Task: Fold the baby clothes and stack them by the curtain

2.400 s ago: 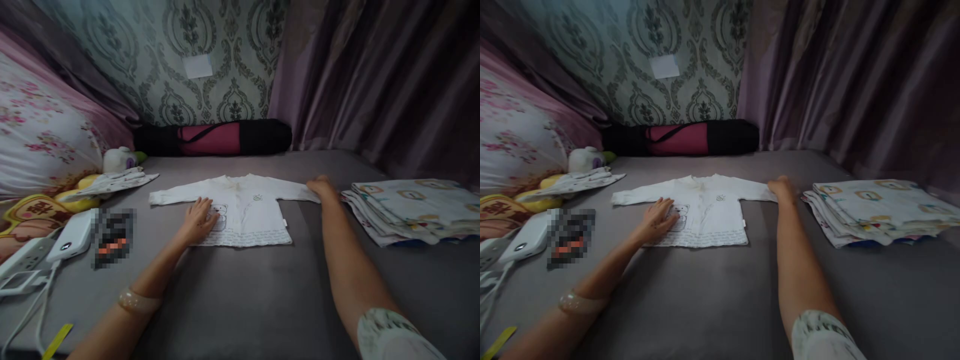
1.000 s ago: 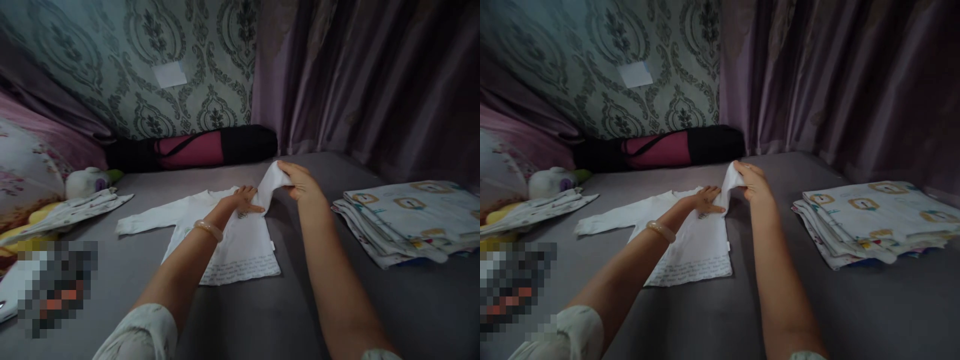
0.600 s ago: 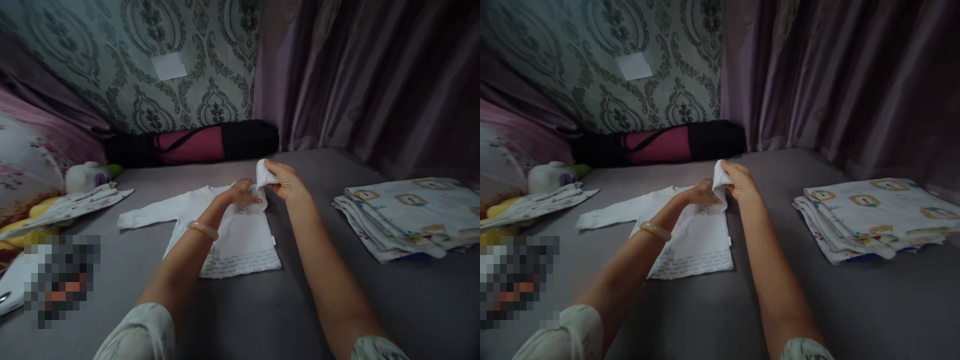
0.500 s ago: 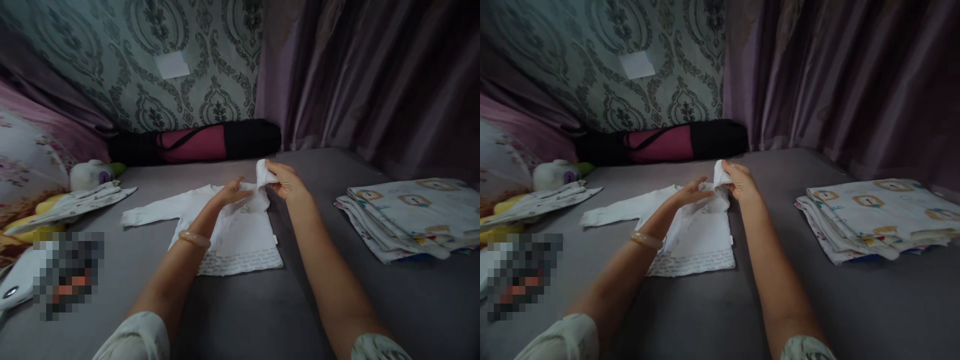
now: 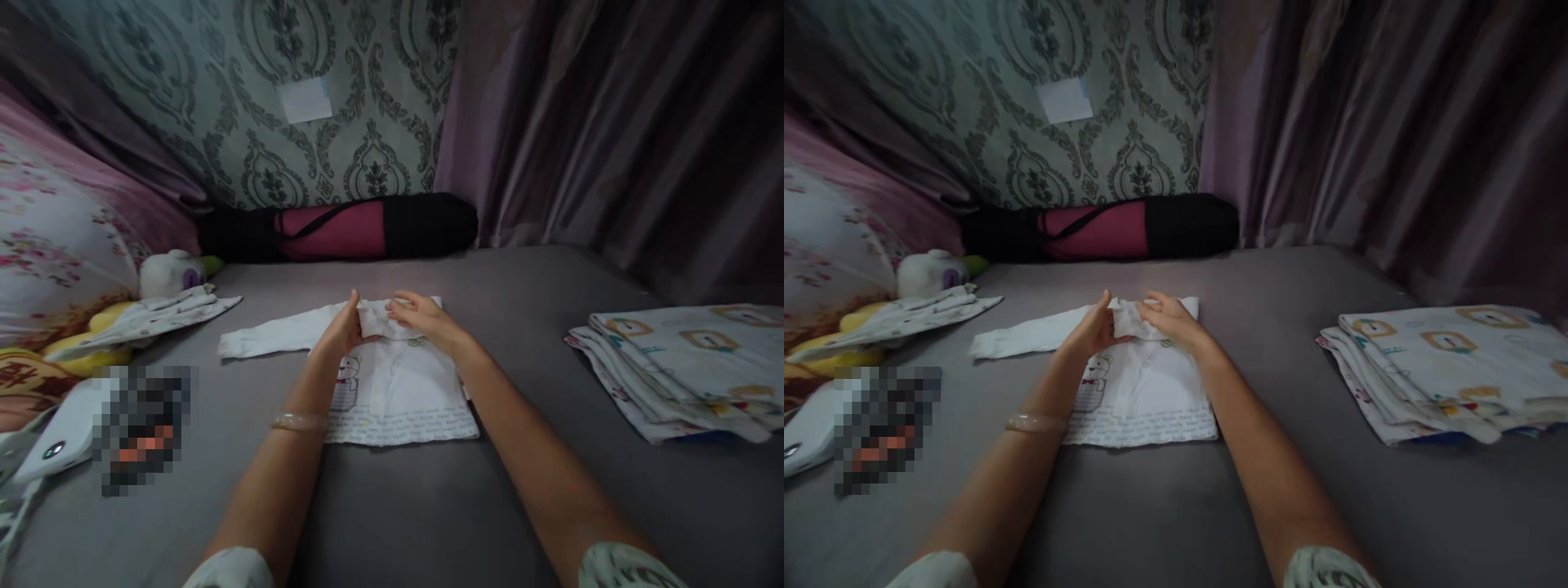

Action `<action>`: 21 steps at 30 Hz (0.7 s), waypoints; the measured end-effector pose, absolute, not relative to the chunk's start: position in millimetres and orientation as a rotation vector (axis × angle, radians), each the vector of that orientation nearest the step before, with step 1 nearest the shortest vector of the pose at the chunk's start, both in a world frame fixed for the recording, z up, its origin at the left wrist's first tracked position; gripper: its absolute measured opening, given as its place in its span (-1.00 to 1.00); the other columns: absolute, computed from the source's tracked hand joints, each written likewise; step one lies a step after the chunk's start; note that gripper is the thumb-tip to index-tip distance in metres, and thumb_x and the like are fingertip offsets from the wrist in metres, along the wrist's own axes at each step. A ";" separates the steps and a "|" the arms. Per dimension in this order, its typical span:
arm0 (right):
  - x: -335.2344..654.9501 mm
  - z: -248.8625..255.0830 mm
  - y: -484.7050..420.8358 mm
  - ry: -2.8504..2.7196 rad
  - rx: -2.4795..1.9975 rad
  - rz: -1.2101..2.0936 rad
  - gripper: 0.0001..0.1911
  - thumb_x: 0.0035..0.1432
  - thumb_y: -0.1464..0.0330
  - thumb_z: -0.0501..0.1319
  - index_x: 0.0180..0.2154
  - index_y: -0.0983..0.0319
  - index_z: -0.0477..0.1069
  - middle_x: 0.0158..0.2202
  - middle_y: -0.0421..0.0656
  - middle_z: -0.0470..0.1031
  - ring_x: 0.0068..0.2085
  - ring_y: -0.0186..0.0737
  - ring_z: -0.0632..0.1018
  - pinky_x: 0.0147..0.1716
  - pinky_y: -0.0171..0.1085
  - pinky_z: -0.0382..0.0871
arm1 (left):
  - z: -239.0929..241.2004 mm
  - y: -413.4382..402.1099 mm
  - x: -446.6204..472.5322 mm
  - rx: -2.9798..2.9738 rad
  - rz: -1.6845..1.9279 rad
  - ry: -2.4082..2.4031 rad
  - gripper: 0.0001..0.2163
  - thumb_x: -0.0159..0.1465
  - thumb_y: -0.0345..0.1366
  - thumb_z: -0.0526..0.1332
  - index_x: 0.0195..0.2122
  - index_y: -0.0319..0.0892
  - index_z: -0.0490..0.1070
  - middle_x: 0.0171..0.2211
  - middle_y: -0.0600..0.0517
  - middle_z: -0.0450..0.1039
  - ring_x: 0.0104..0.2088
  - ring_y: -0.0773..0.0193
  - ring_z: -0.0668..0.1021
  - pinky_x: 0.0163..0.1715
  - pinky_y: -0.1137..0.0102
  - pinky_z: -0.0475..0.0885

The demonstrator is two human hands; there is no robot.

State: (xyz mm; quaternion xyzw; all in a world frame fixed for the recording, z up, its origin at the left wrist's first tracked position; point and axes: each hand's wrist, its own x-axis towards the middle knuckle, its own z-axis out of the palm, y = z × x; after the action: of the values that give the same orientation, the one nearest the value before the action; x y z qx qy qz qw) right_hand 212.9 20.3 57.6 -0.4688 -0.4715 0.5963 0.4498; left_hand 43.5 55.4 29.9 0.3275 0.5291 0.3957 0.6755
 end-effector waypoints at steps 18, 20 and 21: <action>259.6 18.7 51.5 -1.585 -1.756 0.509 -0.58 0.32 0.38 -0.10 0.07 0.32 0.37 0.10 0.07 0.44 0.14 -0.12 0.43 0.13 -0.16 0.24 | 19.2 57.1 32.8 1.047 1.168 1.401 -0.83 -0.03 -0.26 0.32 -0.46 -0.25 0.43 -0.64 0.10 0.37 -0.59 0.37 0.40 -0.57 0.50 0.26; 248.1 14.8 43.5 -1.849 -1.792 0.390 -0.52 0.33 0.36 -0.13 0.18 0.34 0.27 0.22 0.06 0.31 0.25 -0.11 0.29 0.22 -0.13 0.11 | 17.8 56.7 31.5 1.088 1.174 1.416 -0.87 -0.01 -0.28 0.27 -0.50 -0.24 0.41 -0.66 0.13 0.31 -0.62 0.40 0.33 -0.60 0.52 0.20; 243.6 13.6 38.8 -1.948 -1.806 0.348 -0.49 0.34 0.33 -0.14 0.23 0.36 0.21 0.28 0.06 0.21 0.30 -0.09 0.20 0.26 -0.10 0.03 | 17.3 56.2 31.1 1.119 1.176 1.419 -0.88 0.00 -0.29 0.25 -0.52 -0.24 0.39 -0.68 0.15 0.27 -0.63 0.42 0.29 -0.61 0.52 0.16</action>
State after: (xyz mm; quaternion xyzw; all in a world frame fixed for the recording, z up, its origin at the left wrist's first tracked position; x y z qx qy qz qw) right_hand 243.6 38.8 13.6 -0.6562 -0.7077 0.1266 0.2294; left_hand 31.1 56.2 17.3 0.4573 0.5799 0.4807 0.4728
